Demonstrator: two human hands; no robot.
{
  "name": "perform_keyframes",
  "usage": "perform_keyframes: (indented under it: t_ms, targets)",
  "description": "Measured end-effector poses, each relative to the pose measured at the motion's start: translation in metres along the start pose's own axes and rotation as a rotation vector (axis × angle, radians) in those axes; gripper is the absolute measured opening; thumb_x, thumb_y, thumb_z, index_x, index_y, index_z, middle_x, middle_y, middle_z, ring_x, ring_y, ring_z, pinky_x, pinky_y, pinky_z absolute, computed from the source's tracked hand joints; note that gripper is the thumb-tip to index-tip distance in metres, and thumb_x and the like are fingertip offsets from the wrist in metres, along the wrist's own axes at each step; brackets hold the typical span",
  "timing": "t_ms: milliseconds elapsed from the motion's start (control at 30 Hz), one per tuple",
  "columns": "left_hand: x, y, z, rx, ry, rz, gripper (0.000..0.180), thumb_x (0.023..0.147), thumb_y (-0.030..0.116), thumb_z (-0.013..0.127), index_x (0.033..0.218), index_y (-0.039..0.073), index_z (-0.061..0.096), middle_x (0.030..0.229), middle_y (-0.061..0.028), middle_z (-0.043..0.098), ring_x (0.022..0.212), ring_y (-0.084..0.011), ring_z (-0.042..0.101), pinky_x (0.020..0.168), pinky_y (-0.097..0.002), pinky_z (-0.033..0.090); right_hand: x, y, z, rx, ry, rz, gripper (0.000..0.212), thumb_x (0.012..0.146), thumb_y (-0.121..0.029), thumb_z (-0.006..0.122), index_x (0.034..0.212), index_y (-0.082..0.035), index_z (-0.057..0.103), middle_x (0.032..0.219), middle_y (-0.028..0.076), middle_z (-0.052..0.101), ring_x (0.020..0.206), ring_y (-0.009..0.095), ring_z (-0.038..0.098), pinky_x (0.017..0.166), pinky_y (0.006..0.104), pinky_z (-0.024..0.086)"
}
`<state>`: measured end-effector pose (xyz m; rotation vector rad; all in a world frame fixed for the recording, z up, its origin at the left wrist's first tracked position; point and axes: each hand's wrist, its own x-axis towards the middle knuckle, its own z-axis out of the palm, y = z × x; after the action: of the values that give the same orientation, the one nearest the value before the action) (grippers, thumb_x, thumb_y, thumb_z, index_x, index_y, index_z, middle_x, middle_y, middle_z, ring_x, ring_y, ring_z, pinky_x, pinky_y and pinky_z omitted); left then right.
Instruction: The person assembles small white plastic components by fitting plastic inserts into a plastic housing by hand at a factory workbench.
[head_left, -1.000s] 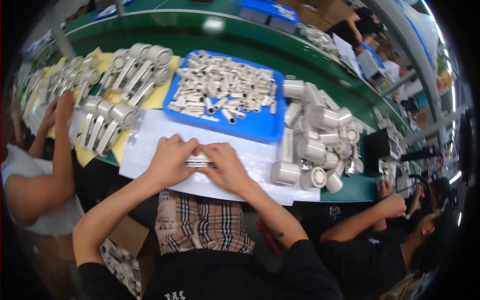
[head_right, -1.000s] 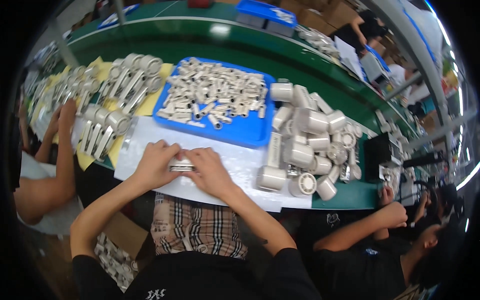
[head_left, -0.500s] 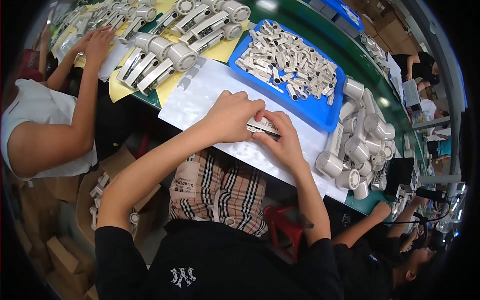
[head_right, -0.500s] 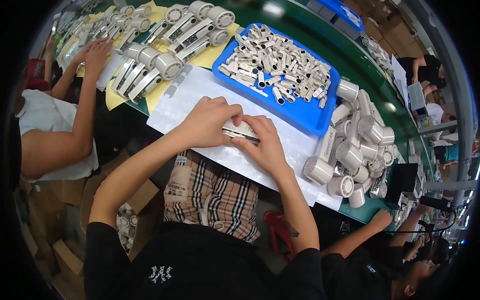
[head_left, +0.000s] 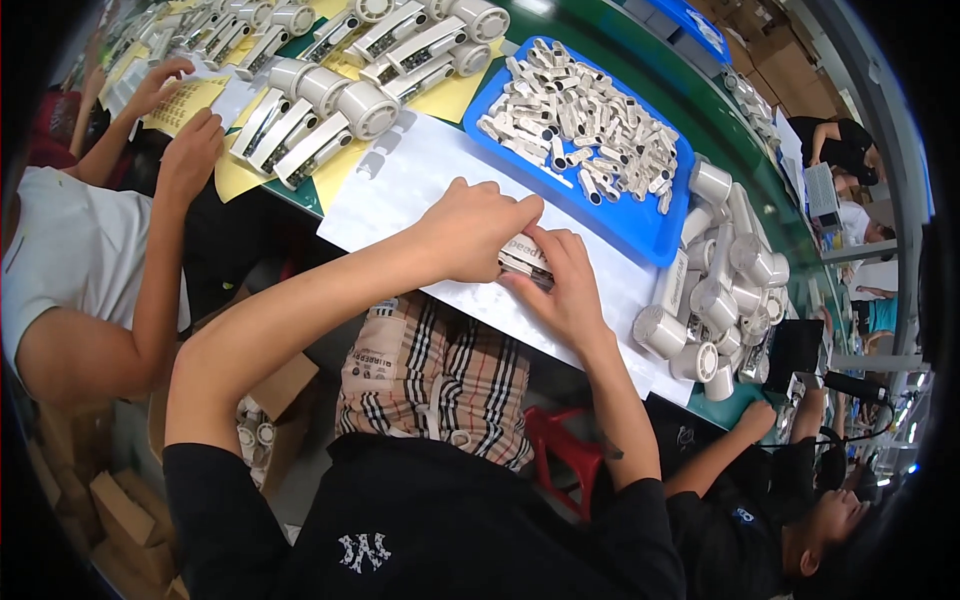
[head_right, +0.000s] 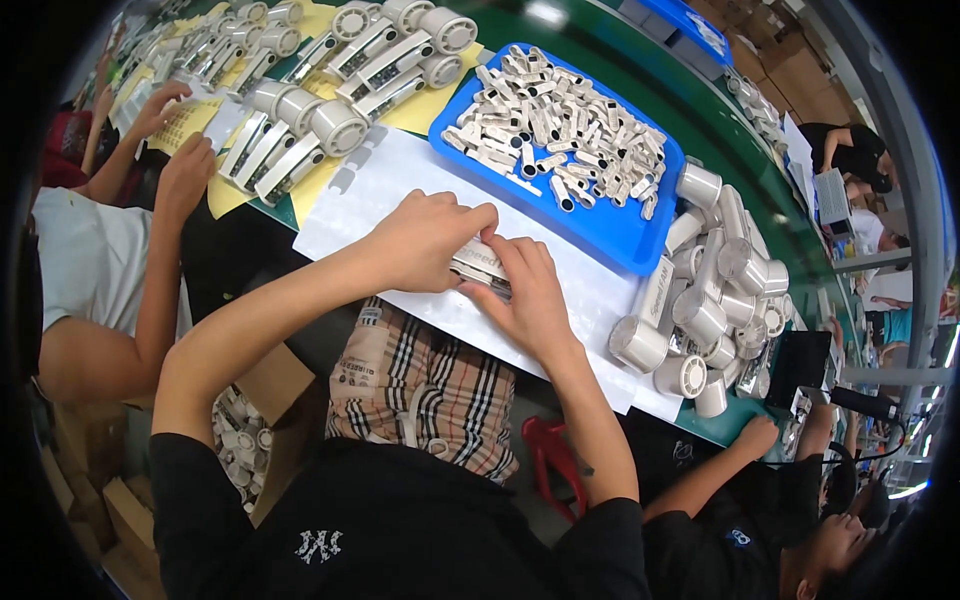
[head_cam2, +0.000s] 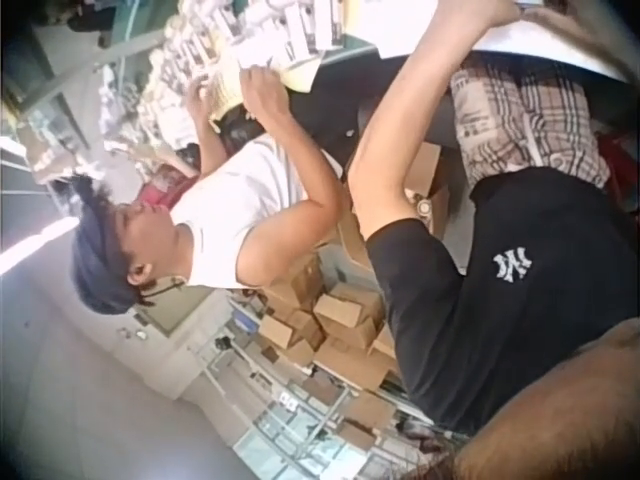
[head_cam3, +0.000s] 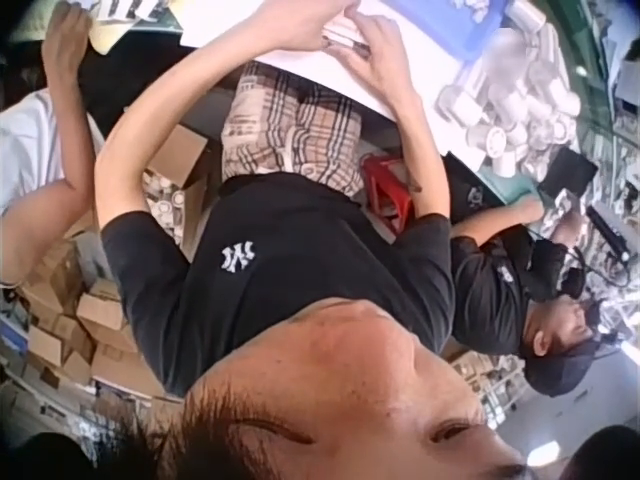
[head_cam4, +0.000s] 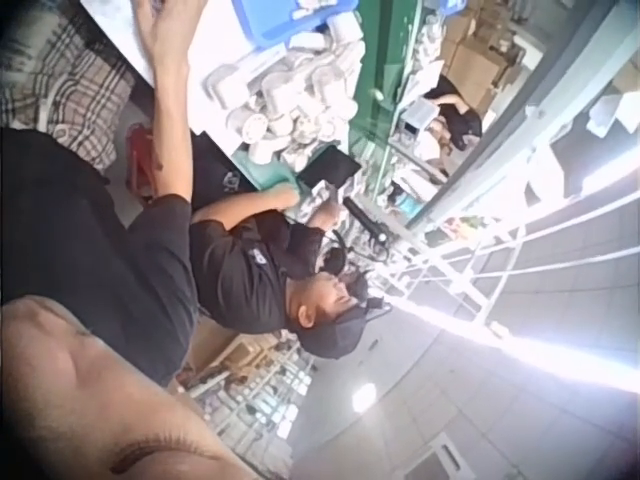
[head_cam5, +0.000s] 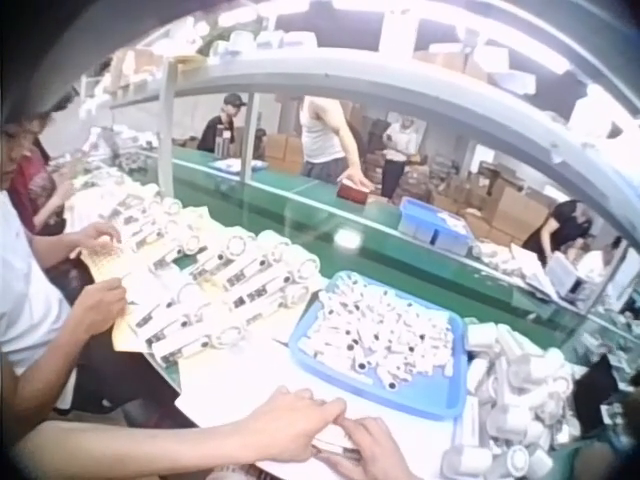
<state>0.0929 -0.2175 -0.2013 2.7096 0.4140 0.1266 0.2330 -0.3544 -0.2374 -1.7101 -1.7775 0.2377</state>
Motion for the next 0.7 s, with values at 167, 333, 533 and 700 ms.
perform_keyframes:
  t_ms: [167,333,533,700]
  targets:
    - [0.007,-0.005,-0.004,-0.041,0.032,0.018,0.048,0.064,0.023,0.081,0.101,0.012,0.052,0.081,-0.0116,0.065,0.084,-0.0346,0.063,0.071,-0.0448,0.048,0.007,-0.001,-0.003,0.086,-0.064,0.124,0.055,0.074,-0.026,0.076,0.12,-0.002,0.057,0.098,0.012,0.056,0.09,0.029,0.05,0.082,0.0373,0.042]
    - [0.009,-0.008,-0.002,-0.061,0.061,0.031,0.049,0.062,0.025,0.082,0.1,0.011,0.053,0.077,-0.0129,0.065,0.079,-0.0351,0.064,0.07,-0.0445,0.049,0.009,0.001,0.001,0.131,-0.014,0.14,0.052,0.073,-0.026,0.076,0.116,-0.001,0.059,0.097,0.013,0.057,0.09,0.029,0.05,0.082,0.0375,0.042]
    - [0.019,-0.017,-0.006,-0.117,-0.049,0.015,0.048,0.059,0.029,0.083,0.097,0.01,0.061,0.079,-0.0122,0.066,0.079,-0.0344,0.064,0.071,-0.0426,0.05,0.009,0.005,-0.004,0.144,-0.068,0.149,0.05,0.077,-0.028,0.073,0.116,-0.001,0.059,0.1,0.014,0.059,0.095,0.03,0.053,0.085,0.0376,0.043]
    - [0.019,-0.023,-0.016,-0.084,-0.03,-0.033,0.045,0.06,0.038,0.081,0.09,0.006,0.07,0.086,-0.0122,0.066,0.091,-0.0311,0.062,0.078,-0.0398,0.05,0.024,0.011,-0.015,0.329,-0.147,0.259,0.048,0.08,-0.028,0.071,0.119,-0.002,0.058,0.1,0.014,0.059,0.095,0.029,0.056,0.084,0.036,0.045]
